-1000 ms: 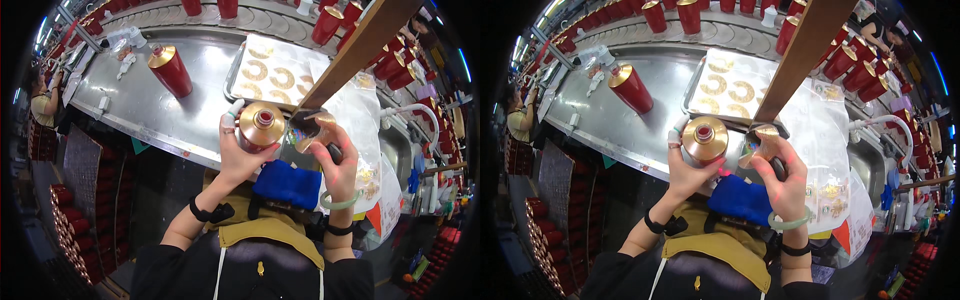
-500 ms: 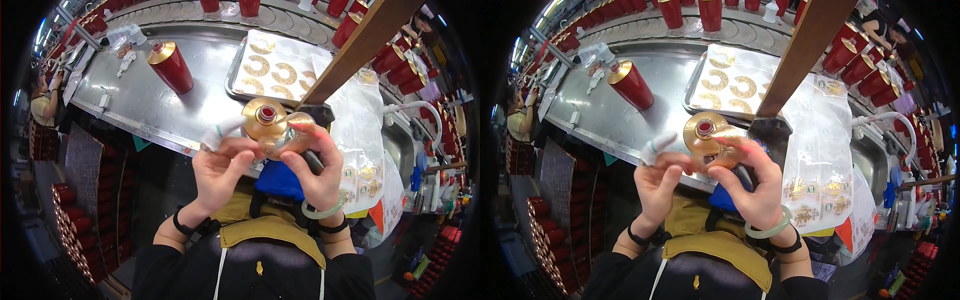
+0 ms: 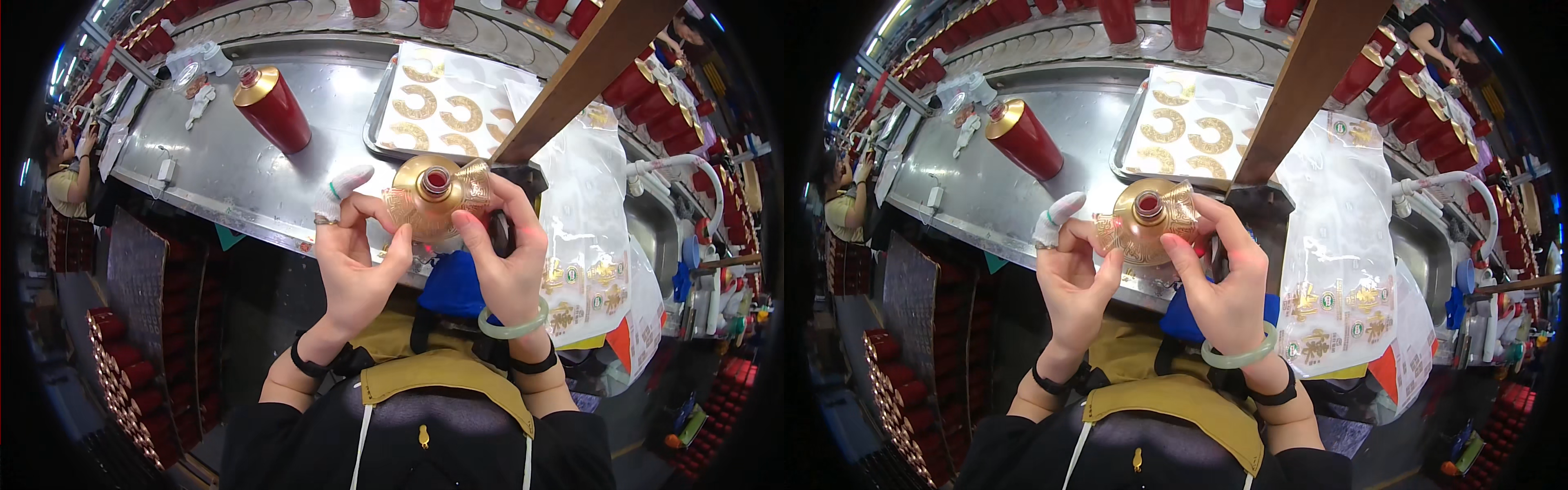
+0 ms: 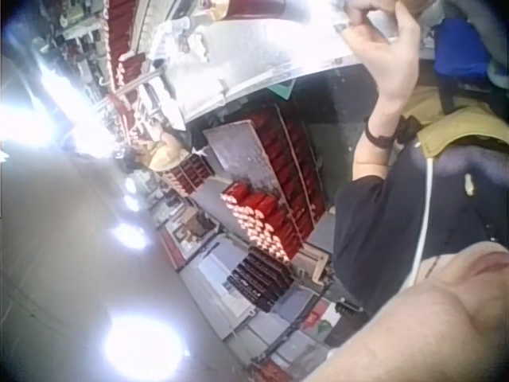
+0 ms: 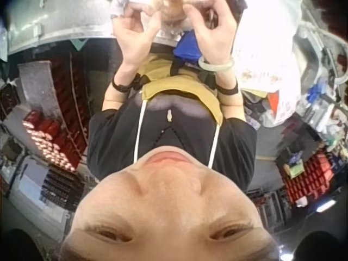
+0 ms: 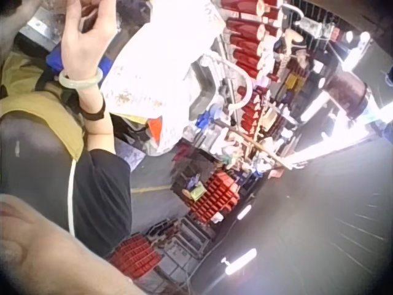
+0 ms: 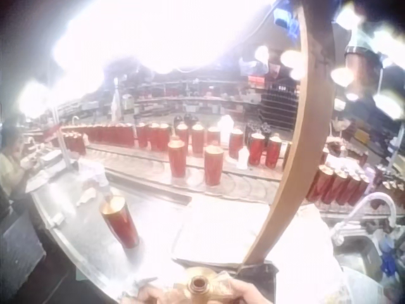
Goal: Applying labels and decorative stickers to red liquor bottles on an assembly line.
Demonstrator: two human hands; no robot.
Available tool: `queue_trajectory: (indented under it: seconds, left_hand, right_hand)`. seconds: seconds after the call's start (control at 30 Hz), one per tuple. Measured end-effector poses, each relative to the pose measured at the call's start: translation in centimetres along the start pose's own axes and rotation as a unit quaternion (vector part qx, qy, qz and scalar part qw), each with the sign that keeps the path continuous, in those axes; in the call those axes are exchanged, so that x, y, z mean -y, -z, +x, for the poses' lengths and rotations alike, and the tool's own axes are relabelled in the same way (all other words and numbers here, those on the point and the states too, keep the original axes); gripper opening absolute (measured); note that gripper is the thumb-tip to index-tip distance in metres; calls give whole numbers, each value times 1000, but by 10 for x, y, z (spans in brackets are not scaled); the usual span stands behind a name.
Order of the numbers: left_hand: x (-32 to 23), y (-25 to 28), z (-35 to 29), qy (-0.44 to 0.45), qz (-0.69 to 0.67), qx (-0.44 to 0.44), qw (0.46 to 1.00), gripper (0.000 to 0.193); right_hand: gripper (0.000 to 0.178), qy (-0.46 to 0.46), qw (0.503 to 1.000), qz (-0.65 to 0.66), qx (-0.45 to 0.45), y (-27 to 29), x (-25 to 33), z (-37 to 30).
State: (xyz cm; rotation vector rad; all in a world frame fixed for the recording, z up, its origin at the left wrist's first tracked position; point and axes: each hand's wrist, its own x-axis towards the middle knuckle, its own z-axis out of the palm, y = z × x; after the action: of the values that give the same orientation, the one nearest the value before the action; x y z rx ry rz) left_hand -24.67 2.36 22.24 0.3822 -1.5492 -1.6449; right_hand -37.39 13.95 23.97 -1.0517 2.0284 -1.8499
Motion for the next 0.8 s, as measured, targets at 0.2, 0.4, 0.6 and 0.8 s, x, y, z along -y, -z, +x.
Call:
queue_trajectory:
  seconds: [0.2, 0.4, 0.6, 0.8]
  left_hand:
    - [5, 1, 9, -2, 13, -2, 1000, 66]
    - [8, 5, 18, 35, 33, -8, 999, 59]
    - [21, 14, 29, -52, 78, 32, 995, 50]
    - [14, 4, 24, 5, 15, -13, 1000, 38]
  right_hand:
    - [38, 33, 999, -38, 0, -3, -3, 6]
    - [38, 33, 999, -37, 5, -6, -8, 9]
    - [38, -49, 998, 24, 27, -3, -2, 10]
    - [38, -13, 1000, 4, 24, -3, -7, 12]
